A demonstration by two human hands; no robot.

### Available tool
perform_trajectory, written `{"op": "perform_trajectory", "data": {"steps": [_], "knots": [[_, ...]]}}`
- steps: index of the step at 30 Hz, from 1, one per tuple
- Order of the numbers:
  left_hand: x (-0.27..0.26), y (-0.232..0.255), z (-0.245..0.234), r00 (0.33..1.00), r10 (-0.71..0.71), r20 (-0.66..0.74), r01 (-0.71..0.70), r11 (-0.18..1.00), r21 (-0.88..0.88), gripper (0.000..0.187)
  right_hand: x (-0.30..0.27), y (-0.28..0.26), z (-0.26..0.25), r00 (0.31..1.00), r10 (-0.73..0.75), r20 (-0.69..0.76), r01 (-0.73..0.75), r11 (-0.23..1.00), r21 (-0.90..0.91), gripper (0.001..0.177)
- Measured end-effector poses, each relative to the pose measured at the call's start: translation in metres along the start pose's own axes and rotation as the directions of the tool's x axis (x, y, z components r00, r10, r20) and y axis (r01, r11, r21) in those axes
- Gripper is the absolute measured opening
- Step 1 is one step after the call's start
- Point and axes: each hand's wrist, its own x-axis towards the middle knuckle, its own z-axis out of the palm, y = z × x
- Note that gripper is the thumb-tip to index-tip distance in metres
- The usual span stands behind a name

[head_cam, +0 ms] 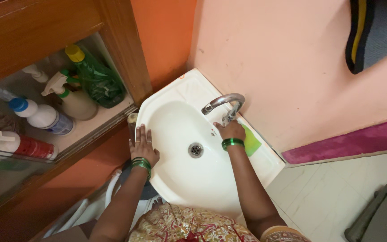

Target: The person scrubs the interior basin and rim of a white bathroom sink using a green sponge. They wipe the surface in circular and back-and-forth motions, covering the basin, the drain area, and the edges around the faucet.

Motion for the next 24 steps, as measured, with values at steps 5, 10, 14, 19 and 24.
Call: {"op": "perform_trajectory", "data": {"steps": [5, 10, 14, 19, 24], "knots": [[0.001, -0.001, -0.001, 1.0, 0.001, 0.004, -0.001, 0.999, -0.033, 0.09, 0.041, 0.021, 0.02, 0.996, -0.084, 0.037, 0.078, 0.988, 0.137, 0.049], [0.0, -0.001, -0.002, 1.0, 0.003, 0.012, -0.003, 1.0, -0.025, 0.09, 0.072, 0.039, 0.046, 0.956, 0.033, 0.293, -0.225, 0.722, 0.655, 0.026], [-0.001, 0.0, -0.003, 1.0, 0.002, 0.012, -0.002, 1.0, -0.026, 0.089, 0.08, 0.048, 0.059, 0.943, 0.018, 0.331, -0.285, 0.556, 0.781, 0.02], [-0.001, 0.0, -0.006, 1.0, -0.004, 0.027, 0.005, 1.0, -0.006, 0.089, 0.08, 0.052, 0.063, 0.931, 0.014, 0.366, -0.335, 0.439, 0.834, 0.02], [-0.002, 0.001, -0.008, 0.999, -0.012, 0.029, 0.013, 1.0, -0.027, 0.09, 0.082, 0.057, 0.067, 0.93, -0.006, 0.367, -0.337, 0.382, 0.861, 0.023]]}}
